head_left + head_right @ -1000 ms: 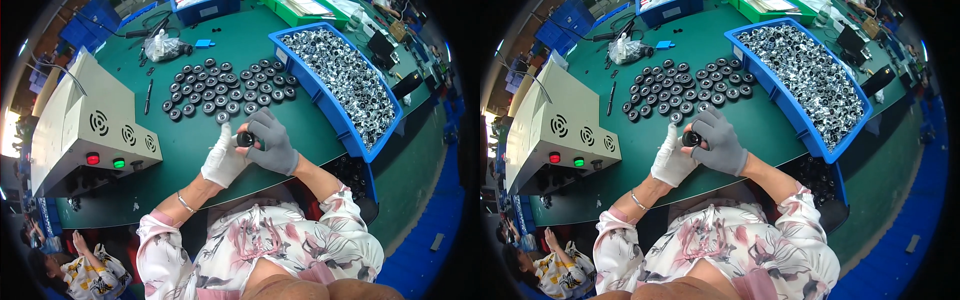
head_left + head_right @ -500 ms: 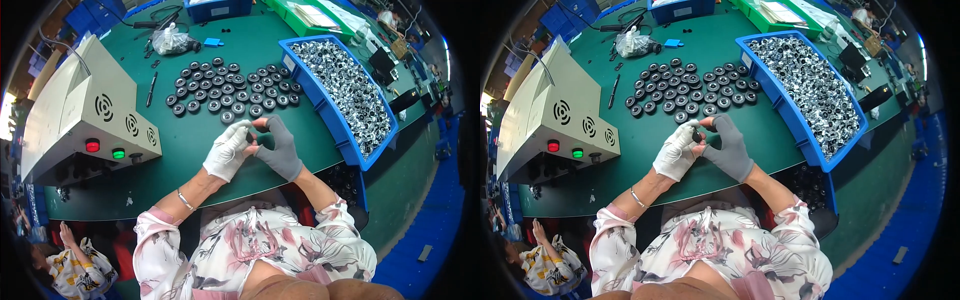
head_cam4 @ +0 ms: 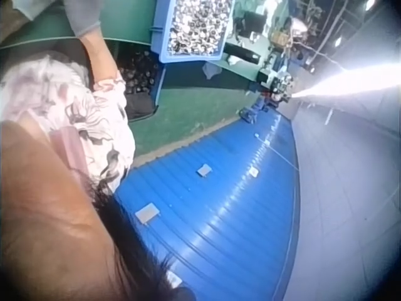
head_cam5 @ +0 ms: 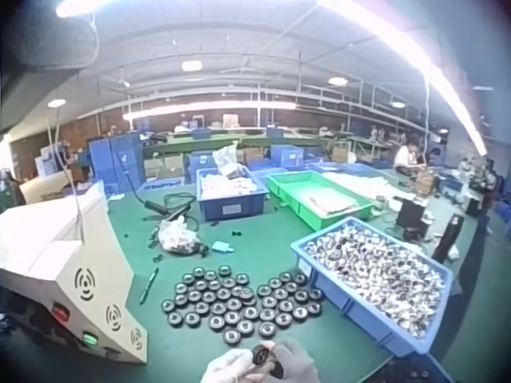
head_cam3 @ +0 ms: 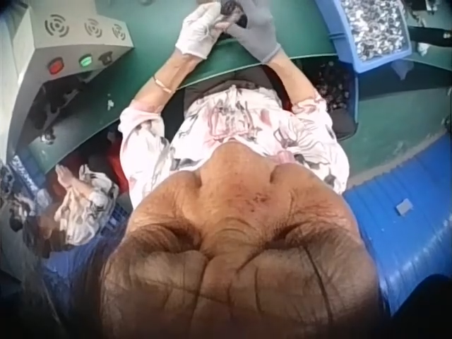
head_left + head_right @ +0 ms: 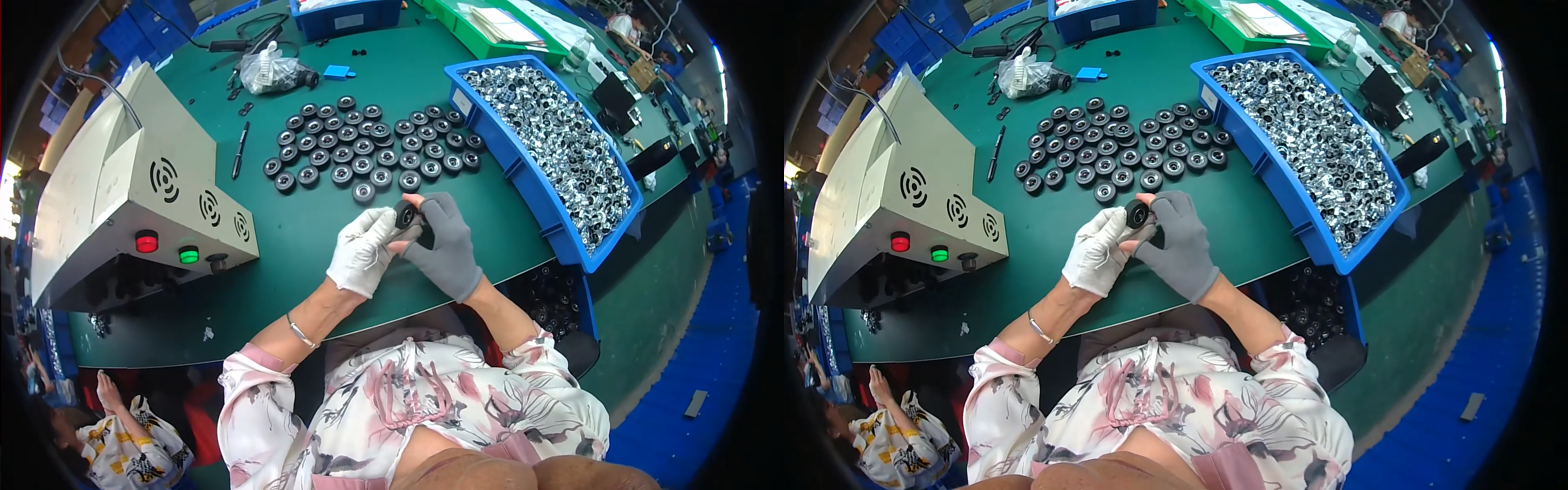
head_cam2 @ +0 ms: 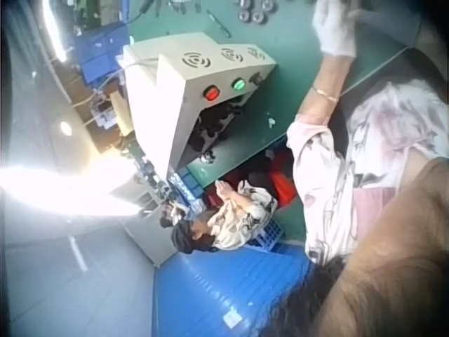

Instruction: Assembling small black components, likely wheels or bearings, on a factory workbench.

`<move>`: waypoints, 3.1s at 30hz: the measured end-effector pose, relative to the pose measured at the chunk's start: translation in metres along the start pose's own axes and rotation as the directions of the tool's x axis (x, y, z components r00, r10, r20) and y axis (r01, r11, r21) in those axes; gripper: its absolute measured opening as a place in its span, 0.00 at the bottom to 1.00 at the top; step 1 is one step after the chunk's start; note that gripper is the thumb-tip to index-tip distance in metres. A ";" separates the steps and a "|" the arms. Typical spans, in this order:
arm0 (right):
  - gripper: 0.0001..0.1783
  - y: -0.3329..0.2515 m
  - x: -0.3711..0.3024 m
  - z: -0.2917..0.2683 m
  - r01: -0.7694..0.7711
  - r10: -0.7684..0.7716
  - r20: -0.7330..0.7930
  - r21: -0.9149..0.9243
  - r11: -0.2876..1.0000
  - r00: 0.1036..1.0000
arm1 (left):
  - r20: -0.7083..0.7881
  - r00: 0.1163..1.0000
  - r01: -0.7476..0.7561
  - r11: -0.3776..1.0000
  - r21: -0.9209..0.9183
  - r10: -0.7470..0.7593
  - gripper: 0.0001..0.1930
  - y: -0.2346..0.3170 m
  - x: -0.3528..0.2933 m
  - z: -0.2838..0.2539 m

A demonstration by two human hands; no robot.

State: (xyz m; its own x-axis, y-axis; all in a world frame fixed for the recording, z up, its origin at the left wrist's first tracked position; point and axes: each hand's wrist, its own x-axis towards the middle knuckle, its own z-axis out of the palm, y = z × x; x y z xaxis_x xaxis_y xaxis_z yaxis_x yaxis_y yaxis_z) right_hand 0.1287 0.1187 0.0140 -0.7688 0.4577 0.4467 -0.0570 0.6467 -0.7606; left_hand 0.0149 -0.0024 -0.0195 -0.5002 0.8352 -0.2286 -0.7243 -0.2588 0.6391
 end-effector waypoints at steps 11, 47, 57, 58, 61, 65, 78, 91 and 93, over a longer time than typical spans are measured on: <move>0.21 0.005 0.000 -0.006 0.191 -0.189 0.032 -0.235 0.953 0.981 | 0.179 0.963 0.190 0.978 0.084 -0.202 0.18 0.016 -0.004 0.011; 0.19 0.008 -0.005 -0.026 -0.524 0.278 0.455 0.612 0.592 0.846 | 0.326 0.933 -0.052 0.839 0.542 -0.153 0.24 0.019 -0.015 0.010; 0.22 0.005 -0.007 -0.024 0.139 -0.140 0.106 0.019 0.990 0.984 | 0.278 0.948 0.105 0.977 0.184 -0.154 0.23 0.005 -0.013 0.015; 0.22 0.005 -0.007 -0.022 0.137 -0.138 0.105 0.018 0.990 0.985 | 0.279 0.948 0.107 0.977 0.185 -0.156 0.23 0.005 -0.014 0.015; 0.19 0.006 -0.009 -0.017 0.123 -0.122 0.053 -0.004 0.992 0.991 | 0.268 0.944 0.162 0.977 0.137 -0.194 0.23 0.004 -0.015 0.016; 0.20 0.011 -0.012 -0.012 0.243 -0.244 0.002 -0.068 0.968 0.970 | 0.302 0.935 0.136 0.975 0.176 -0.185 0.22 0.005 -0.015 0.014; 0.21 0.017 -0.018 -0.012 0.364 -0.368 0.001 -0.144 0.920 0.930 | 0.275 0.931 0.219 0.971 0.097 -0.238 0.18 -0.001 -0.020 0.016; 0.26 0.015 -0.022 -0.012 0.344 -0.352 -0.032 -0.149 0.927 0.935 | 0.217 0.972 -0.016 0.897 0.441 -0.090 0.18 -0.005 -0.025 0.027; 0.26 0.011 -0.021 -0.010 0.354 -0.363 -0.034 -0.162 0.921 0.931 | 0.229 0.973 -0.061 0.910 0.411 -0.038 0.18 -0.004 -0.025 0.027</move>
State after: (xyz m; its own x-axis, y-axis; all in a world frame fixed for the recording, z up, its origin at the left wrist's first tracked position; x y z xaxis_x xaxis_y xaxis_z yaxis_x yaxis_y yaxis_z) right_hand 0.1506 0.1224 0.0007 -0.6733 0.2119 0.7083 -0.2208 0.8567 -0.4662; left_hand 0.0433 -0.0094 0.0035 -0.3505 0.9333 -0.0785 -0.4332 -0.0873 0.8971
